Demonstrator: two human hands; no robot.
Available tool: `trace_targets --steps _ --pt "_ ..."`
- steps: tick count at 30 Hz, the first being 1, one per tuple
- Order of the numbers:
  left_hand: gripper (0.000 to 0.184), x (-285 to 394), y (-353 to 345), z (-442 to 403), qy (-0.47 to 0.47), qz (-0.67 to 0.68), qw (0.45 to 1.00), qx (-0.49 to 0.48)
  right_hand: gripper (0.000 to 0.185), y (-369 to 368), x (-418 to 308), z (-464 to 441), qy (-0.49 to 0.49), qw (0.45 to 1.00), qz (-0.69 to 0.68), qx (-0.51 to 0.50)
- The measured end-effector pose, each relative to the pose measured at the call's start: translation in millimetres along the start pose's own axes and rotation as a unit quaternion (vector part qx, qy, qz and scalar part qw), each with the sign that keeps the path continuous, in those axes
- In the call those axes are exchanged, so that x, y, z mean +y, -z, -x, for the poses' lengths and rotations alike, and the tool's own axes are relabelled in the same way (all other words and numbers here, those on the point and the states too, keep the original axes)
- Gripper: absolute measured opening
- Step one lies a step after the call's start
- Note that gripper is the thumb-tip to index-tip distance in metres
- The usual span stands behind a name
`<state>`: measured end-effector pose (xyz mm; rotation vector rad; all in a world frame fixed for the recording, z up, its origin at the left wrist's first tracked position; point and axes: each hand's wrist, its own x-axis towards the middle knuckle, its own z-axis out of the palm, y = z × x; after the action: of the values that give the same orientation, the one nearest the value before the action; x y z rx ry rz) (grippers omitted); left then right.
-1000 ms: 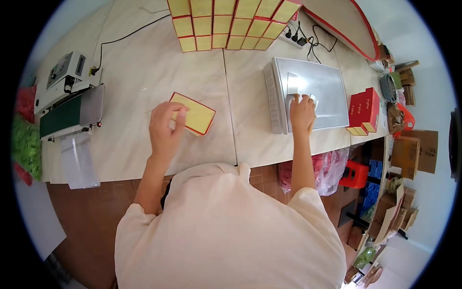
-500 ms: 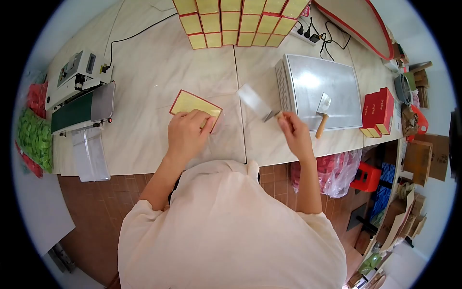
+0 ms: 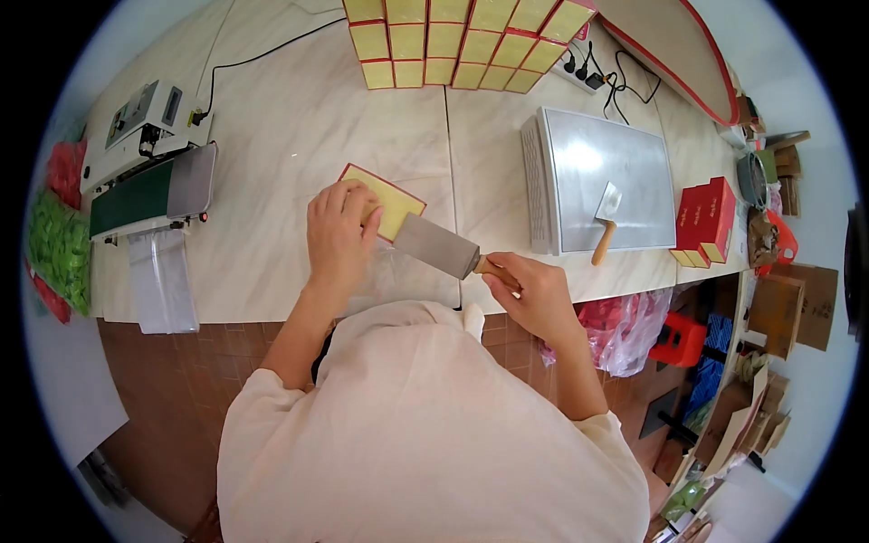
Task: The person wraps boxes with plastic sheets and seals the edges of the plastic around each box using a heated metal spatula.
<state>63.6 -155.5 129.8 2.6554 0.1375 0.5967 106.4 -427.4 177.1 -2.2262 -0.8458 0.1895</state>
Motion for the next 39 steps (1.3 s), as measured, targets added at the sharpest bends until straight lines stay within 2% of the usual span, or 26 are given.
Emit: trace_targets --steps 3,8,16,23,28,32,35,38,39 --pt "0.012 -7 3 -3 0.005 0.022 1.000 0.006 0.015 -8 -3 -3 0.009 1.000 0.014 0.014" --pt "0.009 -21 1 0 -0.037 0.063 0.996 -0.044 0.013 -17 -9 -14 0.036 0.998 0.040 0.027" --pt "0.008 -21 -6 2 -0.059 0.079 0.995 -0.018 0.012 -30 -4 -27 0.047 0.994 0.084 0.055" --pt "0.009 -19 -6 1 -0.056 0.090 0.994 -0.022 0.019 -29 -6 -24 0.003 0.992 0.123 0.033" --pt "0.009 -23 -8 2 -0.074 0.084 0.993 -0.022 0.012 -34 -3 -24 0.027 0.991 0.117 0.064" --pt "0.008 -21 -7 4 -0.066 0.091 0.993 -0.017 0.014 -26 -7 -26 0.017 0.991 0.127 0.035" --pt "0.008 -22 -7 6 -0.045 0.106 0.993 -0.013 0.018 -16 -8 -22 0.019 0.997 0.066 0.031" --pt "0.006 -23 -6 5 -0.056 0.110 0.992 -0.011 0.021 8 -13 -13 -0.008 0.999 0.040 -0.009" --pt "0.006 -23 -6 5 -0.044 0.109 0.993 -0.003 0.021 17 -17 -11 -0.049 0.998 0.031 -0.016"
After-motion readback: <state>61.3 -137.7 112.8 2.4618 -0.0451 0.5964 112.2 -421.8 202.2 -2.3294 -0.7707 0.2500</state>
